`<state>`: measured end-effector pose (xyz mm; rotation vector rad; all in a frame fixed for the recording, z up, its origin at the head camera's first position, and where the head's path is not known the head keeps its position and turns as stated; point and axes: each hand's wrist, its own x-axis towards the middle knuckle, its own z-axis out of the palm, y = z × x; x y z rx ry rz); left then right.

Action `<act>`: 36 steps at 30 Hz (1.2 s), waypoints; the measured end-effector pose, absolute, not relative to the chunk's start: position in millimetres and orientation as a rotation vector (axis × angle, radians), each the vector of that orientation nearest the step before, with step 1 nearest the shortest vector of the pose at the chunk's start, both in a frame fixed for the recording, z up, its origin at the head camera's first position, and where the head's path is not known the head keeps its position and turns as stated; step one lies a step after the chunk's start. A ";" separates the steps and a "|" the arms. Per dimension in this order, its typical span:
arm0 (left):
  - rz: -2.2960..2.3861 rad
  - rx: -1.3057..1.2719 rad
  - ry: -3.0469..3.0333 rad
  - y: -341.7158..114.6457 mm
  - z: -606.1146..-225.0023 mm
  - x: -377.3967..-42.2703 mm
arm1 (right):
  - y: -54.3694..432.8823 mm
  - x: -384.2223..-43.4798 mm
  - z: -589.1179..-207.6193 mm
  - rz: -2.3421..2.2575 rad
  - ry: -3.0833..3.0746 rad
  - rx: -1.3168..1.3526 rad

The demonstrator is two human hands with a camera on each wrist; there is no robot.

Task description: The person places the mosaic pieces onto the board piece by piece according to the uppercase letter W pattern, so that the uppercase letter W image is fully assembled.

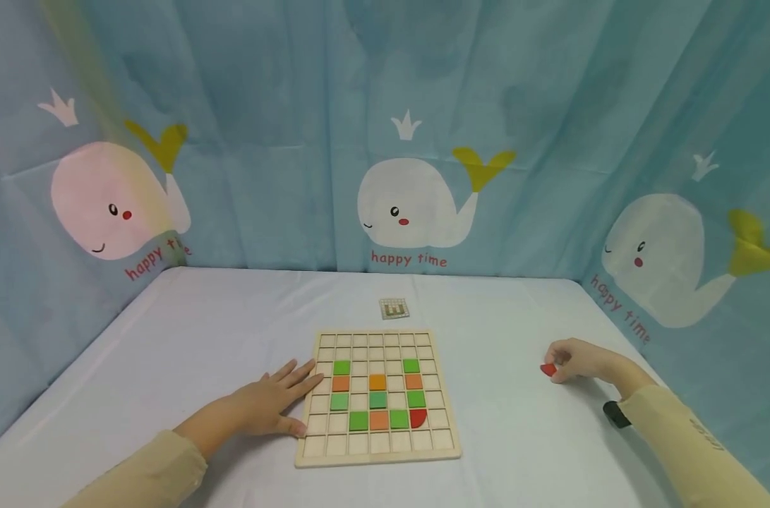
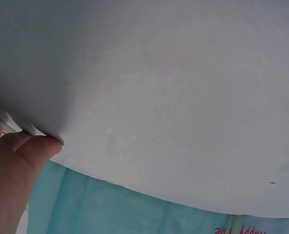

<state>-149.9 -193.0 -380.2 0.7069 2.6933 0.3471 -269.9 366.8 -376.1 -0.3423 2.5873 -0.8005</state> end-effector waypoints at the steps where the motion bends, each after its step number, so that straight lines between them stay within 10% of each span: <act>1: 0.344 0.705 2.694 -193.2 -380.5 -150.1 | 366.0 -270.0 -376.2 -0.810 2.583 -0.337; 36: 0.352 0.670 2.695 -191.6 -378.0 -148.3 | 279.3 -235.3 -328.4 -1.310 2.274 -0.447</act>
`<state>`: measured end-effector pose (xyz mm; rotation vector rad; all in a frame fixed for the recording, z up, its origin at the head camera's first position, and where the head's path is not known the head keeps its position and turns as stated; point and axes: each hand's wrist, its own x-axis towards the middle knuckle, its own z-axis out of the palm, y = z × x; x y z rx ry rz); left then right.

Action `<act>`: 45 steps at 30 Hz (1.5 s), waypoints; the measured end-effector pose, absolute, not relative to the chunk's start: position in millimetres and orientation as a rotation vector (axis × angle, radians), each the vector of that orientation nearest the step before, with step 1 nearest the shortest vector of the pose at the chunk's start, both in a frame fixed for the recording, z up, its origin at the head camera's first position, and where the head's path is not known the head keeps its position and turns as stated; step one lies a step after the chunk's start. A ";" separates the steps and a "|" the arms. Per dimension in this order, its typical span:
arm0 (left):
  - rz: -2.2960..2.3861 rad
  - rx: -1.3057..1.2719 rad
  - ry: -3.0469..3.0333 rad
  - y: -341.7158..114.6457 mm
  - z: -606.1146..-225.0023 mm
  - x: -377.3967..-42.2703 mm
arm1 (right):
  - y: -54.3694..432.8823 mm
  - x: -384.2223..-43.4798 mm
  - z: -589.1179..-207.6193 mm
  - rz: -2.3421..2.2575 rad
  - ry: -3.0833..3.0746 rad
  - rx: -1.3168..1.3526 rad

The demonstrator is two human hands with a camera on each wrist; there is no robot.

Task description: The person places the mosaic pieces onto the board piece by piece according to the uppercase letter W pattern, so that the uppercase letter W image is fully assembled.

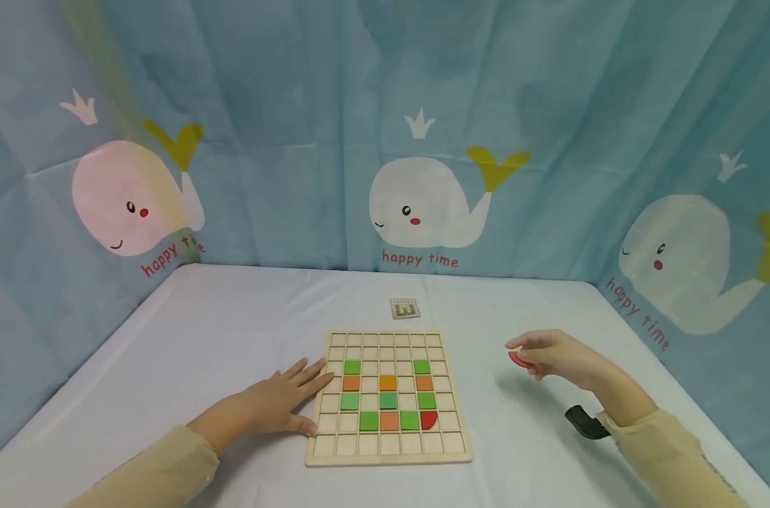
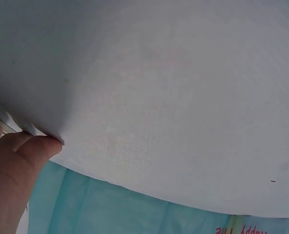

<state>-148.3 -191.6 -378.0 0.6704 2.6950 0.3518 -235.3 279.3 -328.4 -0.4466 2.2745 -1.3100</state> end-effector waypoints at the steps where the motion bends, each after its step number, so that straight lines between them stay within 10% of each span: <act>1: 0.354 0.669 2.697 -191.6 -377.8 -148.3 | 275.7 -234.6 -327.1 -1.321 2.278 -0.449; 45: 0.311 0.649 2.691 -191.3 -378.2 -148.4 | 160.0 -224.5 -352.2 -1.302 1.998 -0.695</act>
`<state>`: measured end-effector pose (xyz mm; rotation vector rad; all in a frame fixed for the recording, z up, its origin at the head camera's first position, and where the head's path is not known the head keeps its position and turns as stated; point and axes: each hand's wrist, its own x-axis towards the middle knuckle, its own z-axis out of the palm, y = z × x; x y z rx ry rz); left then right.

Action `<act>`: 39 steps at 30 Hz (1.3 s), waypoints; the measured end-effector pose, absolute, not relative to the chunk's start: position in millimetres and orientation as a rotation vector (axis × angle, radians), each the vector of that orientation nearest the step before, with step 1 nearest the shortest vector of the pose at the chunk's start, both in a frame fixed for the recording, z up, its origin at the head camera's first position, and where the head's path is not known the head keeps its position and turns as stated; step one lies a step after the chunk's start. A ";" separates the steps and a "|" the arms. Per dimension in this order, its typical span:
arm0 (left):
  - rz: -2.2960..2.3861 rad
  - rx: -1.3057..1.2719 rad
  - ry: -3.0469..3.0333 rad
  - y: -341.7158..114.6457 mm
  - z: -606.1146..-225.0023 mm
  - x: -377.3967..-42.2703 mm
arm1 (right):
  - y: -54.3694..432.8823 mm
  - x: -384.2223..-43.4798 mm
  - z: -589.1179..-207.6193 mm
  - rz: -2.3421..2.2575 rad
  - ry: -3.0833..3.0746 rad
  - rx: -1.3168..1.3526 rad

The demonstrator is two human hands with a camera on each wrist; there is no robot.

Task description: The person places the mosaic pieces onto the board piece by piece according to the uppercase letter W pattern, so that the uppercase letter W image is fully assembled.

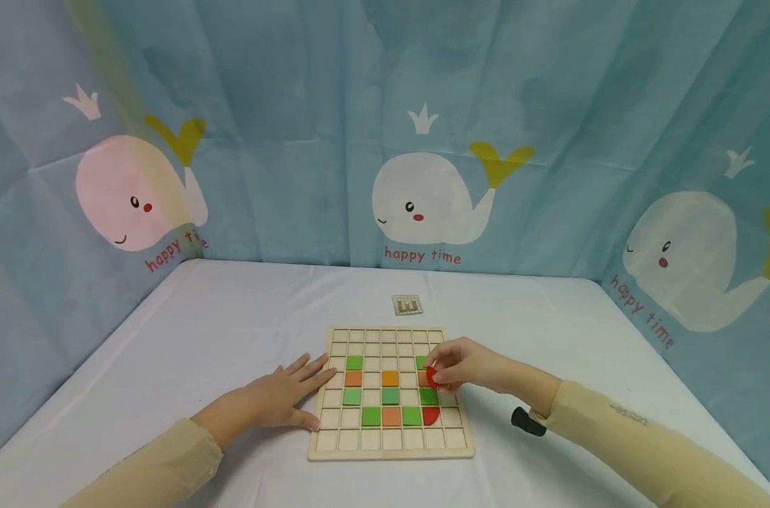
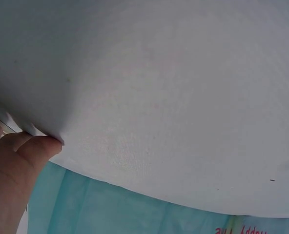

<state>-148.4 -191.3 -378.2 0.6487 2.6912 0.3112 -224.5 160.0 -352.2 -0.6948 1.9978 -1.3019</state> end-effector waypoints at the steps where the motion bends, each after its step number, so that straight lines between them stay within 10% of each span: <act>1: 0.310 0.651 2.691 -191.0 -377.6 -148.5 | 157.1 -224.4 -353.5 -1.293 2.007 -0.694; 39: 0.306 0.680 2.712 -191.0 -379.2 -147.4 | 49.9 -206.8 -362.6 -1.088 2.017 -0.931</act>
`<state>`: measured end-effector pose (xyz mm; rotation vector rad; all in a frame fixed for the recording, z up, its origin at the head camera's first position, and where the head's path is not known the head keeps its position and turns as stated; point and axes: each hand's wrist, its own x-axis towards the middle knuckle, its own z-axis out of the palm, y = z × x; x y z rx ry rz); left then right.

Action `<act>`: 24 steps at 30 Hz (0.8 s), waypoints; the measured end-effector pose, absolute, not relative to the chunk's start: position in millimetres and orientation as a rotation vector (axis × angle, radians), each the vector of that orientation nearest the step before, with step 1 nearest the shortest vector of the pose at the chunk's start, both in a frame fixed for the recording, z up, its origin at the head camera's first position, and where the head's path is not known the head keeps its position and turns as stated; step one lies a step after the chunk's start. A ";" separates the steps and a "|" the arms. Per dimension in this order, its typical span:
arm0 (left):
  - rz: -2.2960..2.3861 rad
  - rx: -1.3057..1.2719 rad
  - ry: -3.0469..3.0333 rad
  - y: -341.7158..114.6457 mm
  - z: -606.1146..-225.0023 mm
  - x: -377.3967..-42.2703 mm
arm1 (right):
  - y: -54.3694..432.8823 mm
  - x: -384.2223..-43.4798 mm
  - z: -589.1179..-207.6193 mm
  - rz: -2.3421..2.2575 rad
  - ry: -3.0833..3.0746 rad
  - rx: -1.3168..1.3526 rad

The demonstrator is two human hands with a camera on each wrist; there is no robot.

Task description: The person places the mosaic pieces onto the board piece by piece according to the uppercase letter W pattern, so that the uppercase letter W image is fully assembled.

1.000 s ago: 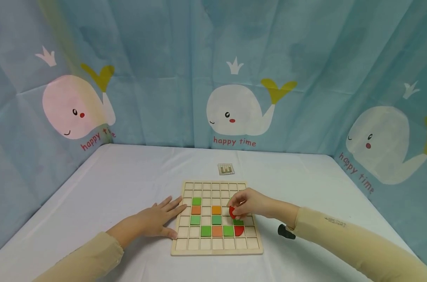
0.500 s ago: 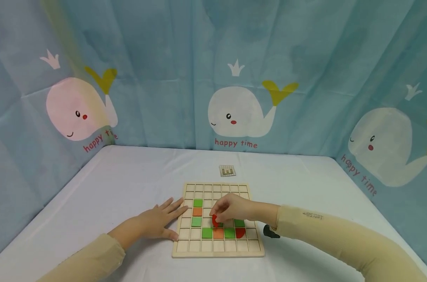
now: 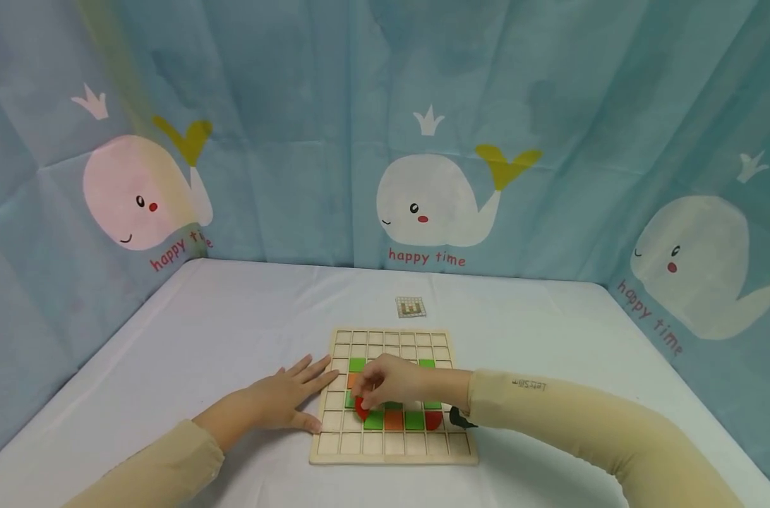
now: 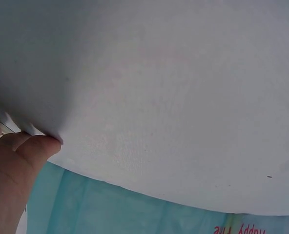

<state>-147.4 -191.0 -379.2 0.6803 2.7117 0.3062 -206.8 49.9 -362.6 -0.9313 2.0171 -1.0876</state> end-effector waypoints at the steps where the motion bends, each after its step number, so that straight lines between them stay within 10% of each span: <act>1: 0.308 0.682 2.713 -190.9 -378.8 -147.3 | 48.2 -206.7 -363.1 -1.082 2.021 -0.938; 24: 0.301 0.704 2.717 -189.4 -376.6 -146.0 | 28.0 -197.4 -366.2 -0.824 2.211 -1.068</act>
